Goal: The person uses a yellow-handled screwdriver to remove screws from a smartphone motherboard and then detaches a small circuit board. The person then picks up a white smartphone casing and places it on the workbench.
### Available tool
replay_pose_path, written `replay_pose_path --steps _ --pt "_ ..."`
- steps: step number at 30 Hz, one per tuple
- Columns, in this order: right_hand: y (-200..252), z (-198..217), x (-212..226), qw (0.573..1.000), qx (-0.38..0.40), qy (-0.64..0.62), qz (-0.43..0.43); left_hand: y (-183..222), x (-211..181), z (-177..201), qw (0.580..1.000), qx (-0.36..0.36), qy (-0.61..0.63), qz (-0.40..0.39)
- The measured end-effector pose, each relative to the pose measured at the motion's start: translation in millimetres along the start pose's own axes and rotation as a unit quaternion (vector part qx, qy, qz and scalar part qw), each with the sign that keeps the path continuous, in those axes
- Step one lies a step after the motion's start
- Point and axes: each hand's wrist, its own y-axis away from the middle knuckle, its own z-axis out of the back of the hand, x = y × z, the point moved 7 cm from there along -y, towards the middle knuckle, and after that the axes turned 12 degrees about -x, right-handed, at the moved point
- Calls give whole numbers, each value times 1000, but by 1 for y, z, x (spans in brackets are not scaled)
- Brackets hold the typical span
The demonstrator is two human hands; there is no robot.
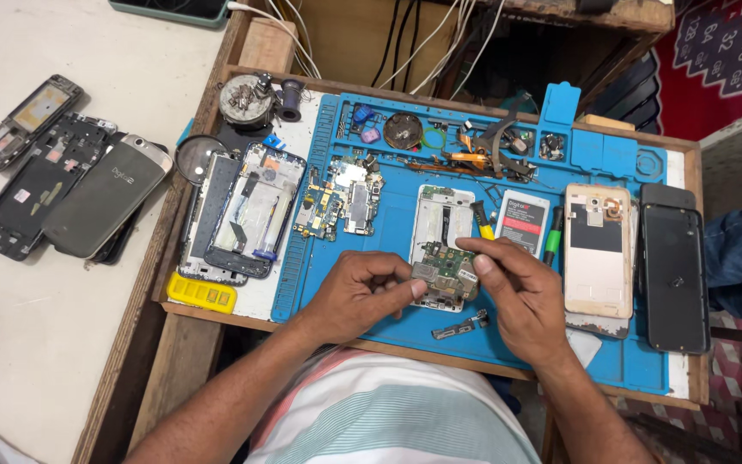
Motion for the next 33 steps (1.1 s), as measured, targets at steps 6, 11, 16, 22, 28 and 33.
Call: replay_pose_path --steps 6,11,16,22,28,33 --pt "6 3 -9 997 -27 -47 -57 -4 -8 -1 999 23 31 2" --pt "7 -4 -22 962 -32 -235 -137 -5 -1 1 998 22 49 25" --pt "5 -12 -19 965 -46 -214 -142 -4 -2 3 998 26 53 34" --pt "4 -18 -19 972 -81 -162 -148 -5 -6 2 999 21 37 30" --pt "0 -17 -10 992 -95 -68 -55 -5 -7 1 1000 15 15 -1" --pt "5 -17 -3 993 -101 -9 -58 -4 -9 0 1000 17 -9 -3"
